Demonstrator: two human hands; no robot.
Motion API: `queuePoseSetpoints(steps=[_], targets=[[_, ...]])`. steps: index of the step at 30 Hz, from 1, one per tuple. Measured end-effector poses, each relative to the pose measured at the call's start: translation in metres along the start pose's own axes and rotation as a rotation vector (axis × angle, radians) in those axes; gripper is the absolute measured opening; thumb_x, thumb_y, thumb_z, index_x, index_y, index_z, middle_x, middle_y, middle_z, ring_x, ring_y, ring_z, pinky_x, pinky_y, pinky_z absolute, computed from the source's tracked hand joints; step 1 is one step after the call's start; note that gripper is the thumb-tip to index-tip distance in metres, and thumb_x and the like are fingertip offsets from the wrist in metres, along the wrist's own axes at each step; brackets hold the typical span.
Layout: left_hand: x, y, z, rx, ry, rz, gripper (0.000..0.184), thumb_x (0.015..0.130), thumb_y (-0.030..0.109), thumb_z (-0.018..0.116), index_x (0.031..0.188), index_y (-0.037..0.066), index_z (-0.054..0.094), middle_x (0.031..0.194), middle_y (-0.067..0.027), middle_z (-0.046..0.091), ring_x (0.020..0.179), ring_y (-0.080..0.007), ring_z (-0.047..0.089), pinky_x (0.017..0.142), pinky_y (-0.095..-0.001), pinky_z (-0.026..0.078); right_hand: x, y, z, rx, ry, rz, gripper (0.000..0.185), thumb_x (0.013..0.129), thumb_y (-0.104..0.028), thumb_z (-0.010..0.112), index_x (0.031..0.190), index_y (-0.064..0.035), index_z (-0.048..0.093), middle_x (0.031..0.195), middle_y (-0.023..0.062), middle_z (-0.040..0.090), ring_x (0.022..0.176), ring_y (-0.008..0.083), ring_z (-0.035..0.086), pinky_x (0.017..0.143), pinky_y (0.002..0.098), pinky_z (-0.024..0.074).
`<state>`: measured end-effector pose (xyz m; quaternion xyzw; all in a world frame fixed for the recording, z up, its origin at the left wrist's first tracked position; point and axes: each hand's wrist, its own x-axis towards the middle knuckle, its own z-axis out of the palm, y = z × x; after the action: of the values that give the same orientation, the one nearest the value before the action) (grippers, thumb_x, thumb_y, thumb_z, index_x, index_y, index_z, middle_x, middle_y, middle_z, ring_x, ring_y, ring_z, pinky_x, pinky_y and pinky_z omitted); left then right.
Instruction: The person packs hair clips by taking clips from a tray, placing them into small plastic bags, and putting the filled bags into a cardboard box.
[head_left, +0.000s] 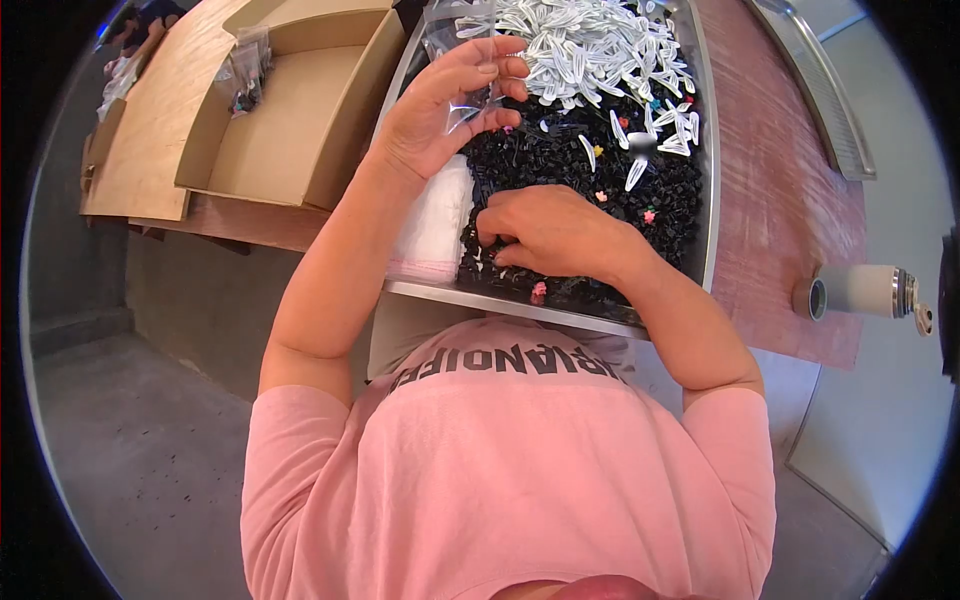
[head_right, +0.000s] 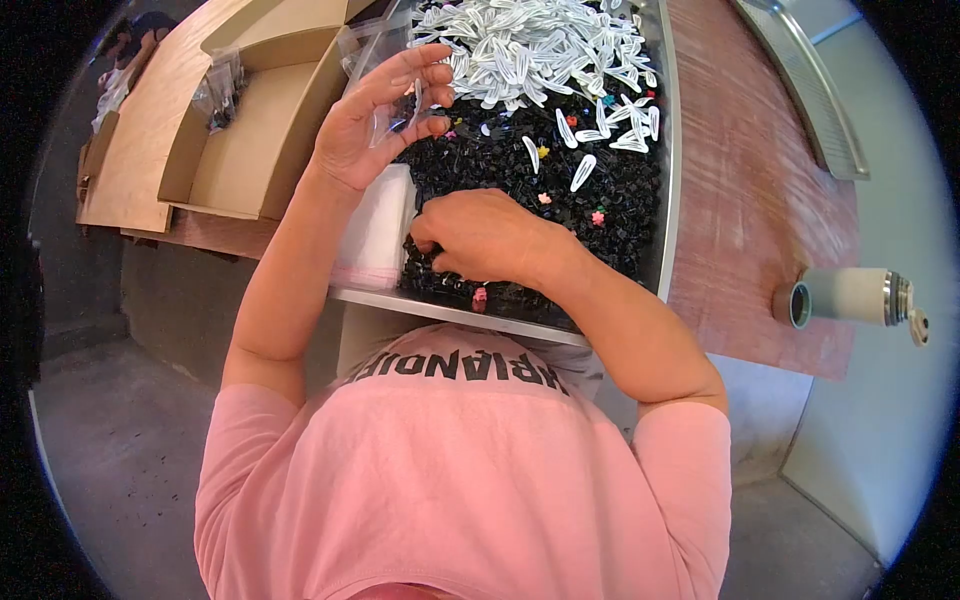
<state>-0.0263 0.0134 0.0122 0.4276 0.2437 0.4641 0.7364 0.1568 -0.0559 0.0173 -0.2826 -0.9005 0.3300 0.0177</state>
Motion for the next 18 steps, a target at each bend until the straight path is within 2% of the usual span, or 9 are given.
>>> queuePoseSetpoints(steps=[10, 13, 15, 16, 18], targets=[[-0.002, 0.003, 0.003, 0.033, 0.033, -0.019, 0.045, 0.091, 0.02, 0.061, 0.133, 0.004, 0.055, 0.112, -0.0051, 0.063, 0.099, -0.0143, 0.061, 0.083, -0.0327, 0.053, 0.001, 0.0, 0.004, -0.028, 0.001, -0.005, 0.016, 0.078, -0.004, 0.063, 0.093, -0.0043, 0.068, 0.094, 0.014, 0.065, 0.092, 0.0352, 0.065, 0.079, 0.0459, 0.0513], [-0.002, 0.002, 0.004, 0.086, 0.031, -0.025, 0.047, 0.092, 0.021, 0.058, 0.136, 0.006, 0.052, 0.114, -0.0029, 0.061, 0.101, -0.0152, 0.06, 0.083, -0.0317, 0.052, 0.003, 0.003, 0.004, 0.025, 0.084, 0.005, 0.015, 0.079, -0.004, 0.06, 0.092, -0.004, 0.068, 0.094, 0.0147, 0.065, 0.091, 0.0358, 0.065, 0.08, 0.0461, 0.0511], [-0.003, 0.002, 0.006, 0.092, 0.044, -0.006, 0.045, 0.091, 0.02, 0.06, 0.133, 0.005, 0.054, 0.112, -0.0039, 0.062, 0.099, -0.0146, 0.061, 0.082, -0.0317, 0.052, 0.003, 0.008, -0.001, 0.088, 0.238, -0.064, 0.014, 0.08, -0.007, 0.064, 0.094, -0.0043, 0.064, 0.09, 0.0127, 0.063, 0.082, 0.0304, 0.065, 0.074, 0.0406, 0.0518], [-0.003, 0.002, 0.007, 0.094, 0.062, 0.012, 0.043, 0.091, 0.019, 0.062, 0.131, 0.004, 0.056, 0.111, -0.0049, 0.062, 0.098, -0.0141, 0.061, 0.082, -0.0318, 0.053, 0.001, 0.009, -0.005, 0.082, 0.241, -0.065, 0.014, 0.08, -0.007, 0.064, 0.094, -0.0043, 0.064, 0.09, 0.0127, 0.063, 0.082, 0.0304, 0.065, 0.074, 0.0406, 0.0518], [-0.001, 0.0, 0.007, 0.1, 0.071, 0.034, 0.044, 0.088, 0.015, 0.066, 0.129, 0.004, 0.057, 0.11, -0.0048, 0.062, 0.096, -0.0131, 0.06, 0.082, -0.0314, 0.053, -0.001, 0.007, -0.016, 0.207, 0.51, -0.076, 0.013, 0.081, -0.007, 0.065, 0.094, -0.0032, 0.065, 0.084, 0.0102, 0.062, 0.073, 0.023, 0.063, 0.067, 0.0346, 0.0506]])
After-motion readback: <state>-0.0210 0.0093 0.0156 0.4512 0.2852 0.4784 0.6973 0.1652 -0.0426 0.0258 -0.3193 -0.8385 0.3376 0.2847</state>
